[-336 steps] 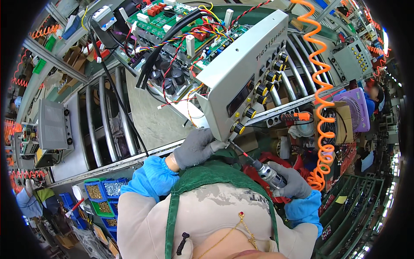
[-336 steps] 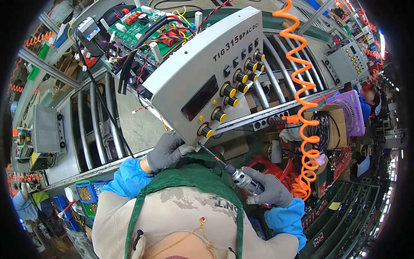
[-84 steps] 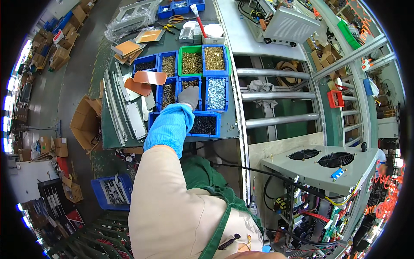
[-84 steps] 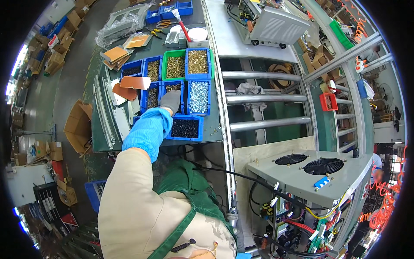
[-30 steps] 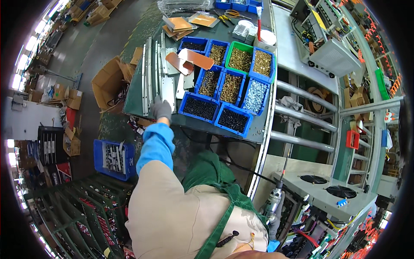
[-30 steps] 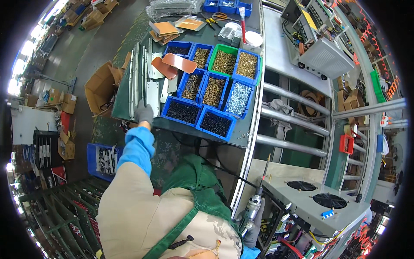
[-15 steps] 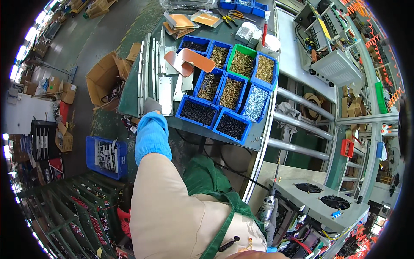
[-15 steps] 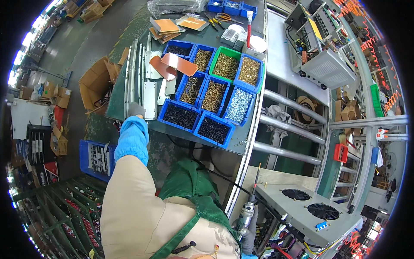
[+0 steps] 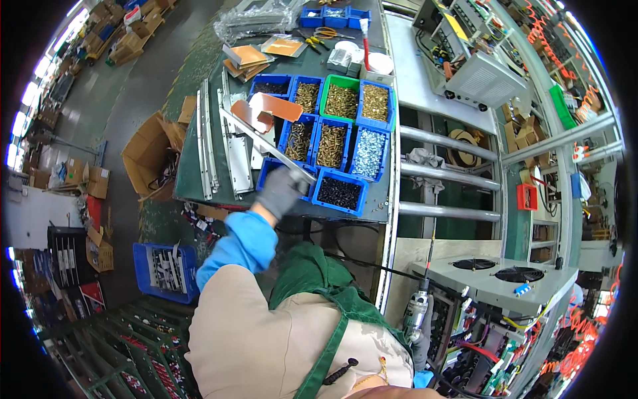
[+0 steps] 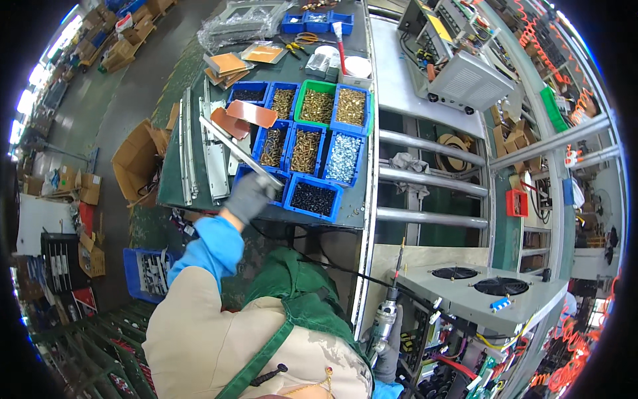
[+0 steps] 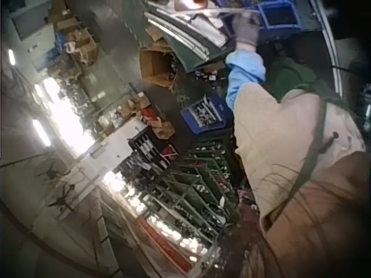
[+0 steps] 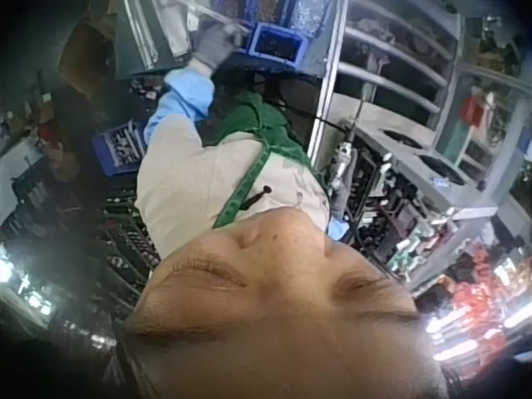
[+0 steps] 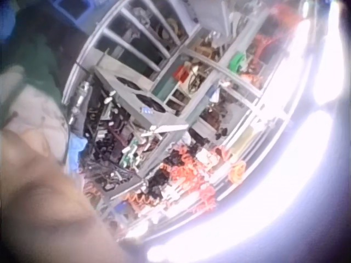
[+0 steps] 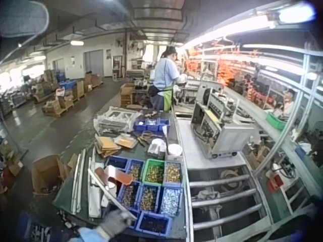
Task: The person assembles an electronic device on a factory assembly line. They use a pneumatic screwdriver to secure a control panel and internal components, pick screws from bins, and connect a power cable to the unit.
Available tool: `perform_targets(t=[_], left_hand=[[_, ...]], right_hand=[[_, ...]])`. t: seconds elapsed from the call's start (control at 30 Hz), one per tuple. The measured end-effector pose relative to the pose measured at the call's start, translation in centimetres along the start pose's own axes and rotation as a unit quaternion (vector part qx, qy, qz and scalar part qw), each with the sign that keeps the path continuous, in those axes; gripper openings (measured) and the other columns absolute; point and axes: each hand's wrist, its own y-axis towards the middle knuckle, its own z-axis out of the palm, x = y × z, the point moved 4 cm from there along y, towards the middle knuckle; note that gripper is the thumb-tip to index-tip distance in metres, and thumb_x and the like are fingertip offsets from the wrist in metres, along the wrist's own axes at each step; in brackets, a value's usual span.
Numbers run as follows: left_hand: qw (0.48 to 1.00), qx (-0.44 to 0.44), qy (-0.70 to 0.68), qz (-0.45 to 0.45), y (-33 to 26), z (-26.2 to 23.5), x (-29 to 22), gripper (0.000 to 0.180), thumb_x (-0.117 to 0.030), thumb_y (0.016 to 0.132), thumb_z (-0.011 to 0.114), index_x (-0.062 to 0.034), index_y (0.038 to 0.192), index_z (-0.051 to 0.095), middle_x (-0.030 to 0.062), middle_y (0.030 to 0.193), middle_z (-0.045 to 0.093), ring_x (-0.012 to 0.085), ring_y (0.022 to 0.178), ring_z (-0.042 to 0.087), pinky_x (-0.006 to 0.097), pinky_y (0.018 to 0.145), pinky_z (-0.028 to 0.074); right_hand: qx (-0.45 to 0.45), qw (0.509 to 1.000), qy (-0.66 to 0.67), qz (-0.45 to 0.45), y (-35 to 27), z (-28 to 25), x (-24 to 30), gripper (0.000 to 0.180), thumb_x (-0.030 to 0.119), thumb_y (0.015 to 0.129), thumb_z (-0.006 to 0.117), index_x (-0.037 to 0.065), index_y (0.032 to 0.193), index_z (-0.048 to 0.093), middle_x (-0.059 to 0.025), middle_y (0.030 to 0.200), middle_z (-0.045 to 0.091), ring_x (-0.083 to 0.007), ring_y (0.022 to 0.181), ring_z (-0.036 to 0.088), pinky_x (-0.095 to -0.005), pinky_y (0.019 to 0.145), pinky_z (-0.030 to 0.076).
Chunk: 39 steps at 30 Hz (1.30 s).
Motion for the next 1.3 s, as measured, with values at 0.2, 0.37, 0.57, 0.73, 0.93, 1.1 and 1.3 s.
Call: perform_targets(t=[0.2,0.37,0.57,0.73,0.93,1.1,1.3], left_hand=[[0.608,0.073,-0.659,-0.437,-2.3,12.7,-6.7,0.015,-0.011,0.095,0.054,-0.0016,0.107,0.057,0.0109,0.104,0.062,0.0234,0.094,0.062,0.034,0.083,0.054],[0.646,0.189,-0.538,-0.507,-2.0,12.0,-5.0,0.037,-0.024,0.095,0.055,0.0044,0.119,0.051,0.0247,0.120,0.058,0.0336,0.109,0.061,0.041,0.092,0.053],[0.953,-0.126,0.136,-0.241,2.6,2.2,7.7,0.026,-0.024,0.083,0.055,0.0003,0.084,0.066,0.0204,0.080,0.066,0.0325,0.071,0.063,0.044,0.066,0.049],[0.906,0.187,0.292,-0.244,8.6,2.5,18.7,0.036,-0.031,0.091,0.048,-0.0030,0.105,0.066,0.0180,0.105,0.066,0.0335,0.093,0.063,0.043,0.080,0.051],[0.792,0.337,0.457,-0.223,10.0,0.9,22.6,0.038,-0.034,0.097,0.043,-0.0084,0.119,0.063,0.0143,0.122,0.062,0.0320,0.113,0.059,0.045,0.090,0.050],[0.920,0.122,0.282,-0.242,12.3,-2.4,20.8,0.041,-0.033,0.097,0.047,-0.0013,0.121,0.056,0.0171,0.116,0.061,0.0312,0.102,0.061,0.040,0.082,0.051],[0.953,-0.263,-0.079,-0.127,17.4,-12.0,1.9,0.049,-0.032,0.097,0.048,0.0053,0.129,0.049,0.0205,0.120,0.057,0.0290,0.107,0.059,0.037,0.089,0.048]], right_hand=[[0.011,1.000,0.012,-0.010,-0.5,-0.1,-0.6,0.121,0.034,0.059,0.082,0.013,0.153,0.008,-0.0118,0.104,0.055,-0.0206,0.072,0.062,-0.0295,0.063,0.053],[0.007,0.999,0.022,-0.025,-1.3,-0.4,-0.7,0.122,0.034,0.059,0.082,0.014,0.153,0.008,-0.0120,0.104,0.055,-0.0208,0.072,0.063,-0.0295,0.063,0.053],[-0.004,0.998,0.036,-0.045,-2.3,-0.9,-0.7,0.121,0.031,0.056,0.082,0.014,0.153,0.012,-0.0154,0.116,0.055,-0.0234,0.071,0.064,-0.0310,0.063,0.054],[0.039,0.998,0.046,-0.011,-3.1,-0.5,0.8,0.110,0.024,0.061,0.076,0.008,0.152,0.016,-0.0148,0.143,0.037,-0.0227,0.115,0.050,-0.0311,0.098,0.041],[0.071,0.996,0.042,-0.033,-4.1,0.1,1.5,0.115,0.026,0.064,0.079,0.013,0.154,0.009,-0.0117,0.133,0.043,-0.0160,0.093,0.056,-0.0274,0.081,0.047],[0.109,0.988,0.092,-0.062,-5.1,-0.1,1.3,0.116,0.028,0.067,0.081,0.013,0.154,0.005,-0.0118,0.124,0.047,-0.0170,0.089,0.055,-0.0292,0.077,0.047],[0.186,0.971,0.071,-0.131,-11.2,-1.3,3.3,0.123,0.036,0.066,0.086,0.010,0.153,0.002,-0.0145,0.132,0.045,-0.0173,0.091,0.057,-0.0291,0.072,0.050]])
